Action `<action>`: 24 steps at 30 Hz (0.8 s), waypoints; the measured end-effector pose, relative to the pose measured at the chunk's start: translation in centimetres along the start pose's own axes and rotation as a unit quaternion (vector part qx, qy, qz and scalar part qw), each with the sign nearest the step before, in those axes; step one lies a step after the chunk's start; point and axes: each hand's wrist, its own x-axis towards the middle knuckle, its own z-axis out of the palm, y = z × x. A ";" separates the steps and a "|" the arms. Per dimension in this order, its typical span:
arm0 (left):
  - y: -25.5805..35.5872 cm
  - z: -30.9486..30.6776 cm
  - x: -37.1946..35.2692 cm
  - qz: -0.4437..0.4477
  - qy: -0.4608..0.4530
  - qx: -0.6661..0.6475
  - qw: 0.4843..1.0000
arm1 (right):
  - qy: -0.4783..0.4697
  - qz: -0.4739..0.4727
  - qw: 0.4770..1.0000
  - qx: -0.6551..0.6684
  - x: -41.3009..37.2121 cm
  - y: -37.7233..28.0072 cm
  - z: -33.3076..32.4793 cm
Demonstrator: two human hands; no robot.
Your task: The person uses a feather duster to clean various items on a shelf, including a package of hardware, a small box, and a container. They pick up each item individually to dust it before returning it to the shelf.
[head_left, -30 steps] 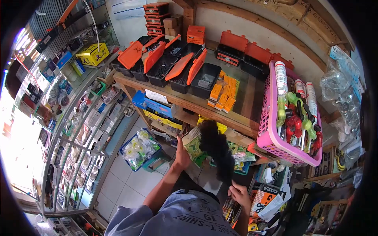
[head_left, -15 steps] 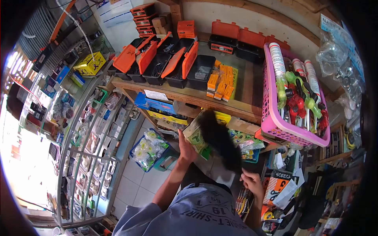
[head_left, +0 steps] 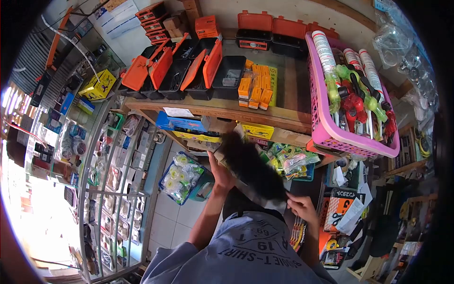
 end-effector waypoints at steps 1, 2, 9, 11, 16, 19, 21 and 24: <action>0.7 0.9 -0.4 -0.055 0.013 -0.043 0.997 | 0.001 0.002 1.000 0.001 0.1 0.1 0.1; 1.0 1.2 -0.6 -0.109 0.026 -0.086 0.990 | -0.005 0.000 1.000 0.025 0.2 0.2 0.2; 1.6 1.2 -0.1 -0.108 -0.004 -0.156 0.982 | 0.045 0.033 0.998 0.036 0.3 0.1 0.8; 1.8 1.0 -0.1 -0.128 -0.047 -0.173 0.976 | 0.009 0.036 0.999 0.035 0.0 0.4 0.2; 2.5 2.6 -0.7 -0.144 0.014 -0.186 0.972 | -0.009 0.016 1.000 0.011 -0.4 -0.3 0.5; 1.8 1.1 -0.5 -0.134 -0.007 -0.194 0.972 | 0.000 0.028 0.999 0.039 -0.4 -0.3 0.5; 2.0 1.5 -0.7 -0.124 0.008 -0.202 0.971 | -0.071 0.024 0.997 -0.035 -0.5 -0.7 0.1; 2.3 2.2 -1.2 -0.147 0.005 -0.157 0.976 | 0.016 0.033 0.999 0.033 -0.3 -0.2 1.1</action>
